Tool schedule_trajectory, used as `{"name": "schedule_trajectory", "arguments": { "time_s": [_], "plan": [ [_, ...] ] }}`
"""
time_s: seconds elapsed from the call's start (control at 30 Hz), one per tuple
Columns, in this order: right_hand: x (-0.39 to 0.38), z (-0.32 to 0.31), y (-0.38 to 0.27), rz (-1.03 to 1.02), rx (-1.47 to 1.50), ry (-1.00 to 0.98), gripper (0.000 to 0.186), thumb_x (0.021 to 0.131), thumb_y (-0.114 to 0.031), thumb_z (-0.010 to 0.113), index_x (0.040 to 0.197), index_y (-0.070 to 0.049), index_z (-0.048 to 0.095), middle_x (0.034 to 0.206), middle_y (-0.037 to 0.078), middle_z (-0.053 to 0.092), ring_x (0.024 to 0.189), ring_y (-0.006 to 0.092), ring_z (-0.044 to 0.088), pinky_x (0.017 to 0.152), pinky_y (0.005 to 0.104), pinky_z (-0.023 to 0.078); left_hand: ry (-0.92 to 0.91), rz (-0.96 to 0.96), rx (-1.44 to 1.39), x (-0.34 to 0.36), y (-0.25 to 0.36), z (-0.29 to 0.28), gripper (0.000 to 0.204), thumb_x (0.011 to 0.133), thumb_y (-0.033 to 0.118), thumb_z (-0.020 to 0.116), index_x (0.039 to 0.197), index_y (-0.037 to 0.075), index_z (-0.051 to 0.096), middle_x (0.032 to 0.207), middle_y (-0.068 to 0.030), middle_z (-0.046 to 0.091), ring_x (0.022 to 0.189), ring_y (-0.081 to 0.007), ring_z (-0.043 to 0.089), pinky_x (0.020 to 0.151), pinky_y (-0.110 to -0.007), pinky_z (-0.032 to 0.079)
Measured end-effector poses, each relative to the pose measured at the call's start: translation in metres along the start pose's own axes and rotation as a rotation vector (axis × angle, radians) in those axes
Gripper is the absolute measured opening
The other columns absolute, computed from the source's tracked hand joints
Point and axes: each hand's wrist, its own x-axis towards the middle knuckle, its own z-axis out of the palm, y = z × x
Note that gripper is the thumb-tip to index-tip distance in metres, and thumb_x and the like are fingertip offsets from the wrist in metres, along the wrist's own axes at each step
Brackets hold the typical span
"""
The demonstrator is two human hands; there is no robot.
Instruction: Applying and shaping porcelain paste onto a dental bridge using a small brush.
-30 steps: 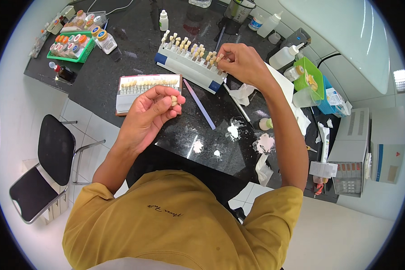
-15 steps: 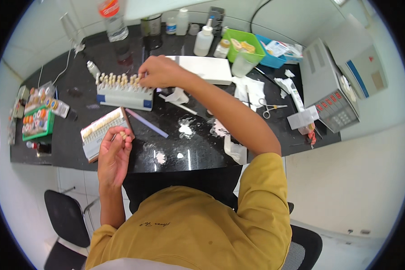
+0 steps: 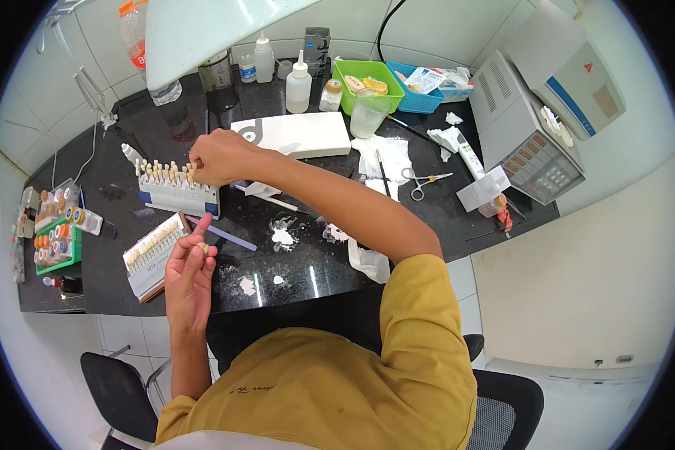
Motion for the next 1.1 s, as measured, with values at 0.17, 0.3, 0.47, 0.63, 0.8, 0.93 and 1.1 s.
{"name": "schedule_trajectory", "arguments": {
  "time_s": [0.17, 0.3, 0.47, 0.63, 0.8, 0.93, 1.1],
  "plan": [
    [0.005, 0.013, 0.001, 0.015, 0.133, 0.066, 0.02, 0.073, -0.022, 0.067, 0.079, -0.003, 0.07, 0.074, 0.013, 0.069, 0.072, 0.0265, 0.068, 0.066, 0.0363, 0.052, 0.052, 0.054, 0.11, 0.007, -0.013, 0.002, 0.011, 0.093, 0.002, 0.056, 0.103, 0.001, 0.06, 0.154, -0.0164, 0.024, 0.089, -0.0107, 0.063, 0.079, -0.022, 0.053],
    [0.015, 0.026, 0.016, -0.01, 0.182, 0.118, 0.021, 0.072, -0.02, 0.07, 0.078, 0.0, 0.068, 0.069, 0.011, 0.067, 0.065, 0.0163, 0.065, 0.06, 0.0315, 0.05, 0.038, 0.068, 0.104, 0.018, -0.019, 0.008, 0.016, 0.093, 0.005, 0.058, 0.108, 0.0, 0.06, 0.155, -0.015, 0.022, 0.09, -0.0121, 0.063, 0.082, -0.024, 0.051],
    [0.013, 0.012, 0.016, 0.011, 0.095, 0.094, 0.019, 0.079, -0.017, 0.068, 0.078, 0.001, 0.061, 0.062, 0.007, 0.063, 0.061, 0.0112, 0.061, 0.056, 0.0296, 0.047, -0.035, 0.061, 0.097, 0.027, -0.017, 0.015, 0.018, 0.092, 0.006, 0.059, 0.11, 0.0, 0.061, 0.154, -0.0201, 0.017, 0.092, -0.0125, 0.064, 0.084, -0.024, 0.051],
    [0.018, 0.005, -0.002, 0.066, 0.116, 0.006, 0.019, 0.081, -0.015, 0.065, 0.076, 0.001, 0.056, 0.062, 0.006, 0.063, 0.06, 0.0112, 0.061, 0.056, 0.029, 0.047, -0.021, 0.082, 0.077, 0.025, -0.013, 0.009, 0.018, 0.093, 0.006, 0.058, 0.11, 0.001, 0.061, 0.154, -0.0219, 0.018, 0.091, -0.0122, 0.064, 0.085, -0.025, 0.052],
    [0.021, 0.004, 0.004, 0.202, 0.437, -0.016, 0.016, 0.088, -0.012, 0.059, 0.082, 0.001, 0.051, 0.072, 0.007, 0.067, 0.07, 0.0115, 0.065, 0.062, 0.0268, 0.05, -0.029, 0.077, 0.069, 0.022, -0.012, 0.007, 0.017, 0.094, 0.007, 0.058, 0.109, 0.001, 0.061, 0.153, -0.0213, 0.019, 0.092, -0.0129, 0.064, 0.085, -0.025, 0.052],
    [0.018, 0.005, 0.001, 0.083, 0.267, 0.264, 0.016, 0.083, -0.014, 0.059, 0.08, 0.001, 0.056, 0.072, 0.008, 0.069, 0.067, 0.0141, 0.068, 0.064, 0.0267, 0.052, -0.025, 0.043, 0.052, 0.021, -0.011, 0.006, 0.016, 0.094, 0.008, 0.059, 0.108, 0.001, 0.06, 0.151, -0.0198, 0.025, 0.093, -0.0136, 0.063, 0.085, -0.026, 0.051],
    [-0.008, -0.006, -0.035, -0.049, 0.476, 0.35, 0.011, 0.085, -0.008, 0.058, 0.088, 0.001, 0.061, 0.075, 0.005, 0.068, 0.07, 0.0081, 0.064, 0.065, 0.0222, 0.049, 0.008, 0.069, -0.048, 0.006, -0.006, -0.002, 0.016, 0.094, 0.009, 0.058, 0.109, 0.001, 0.059, 0.125, -0.0136, 0.052, 0.093, -0.0131, 0.062, 0.085, -0.025, 0.051]
  ]
}}
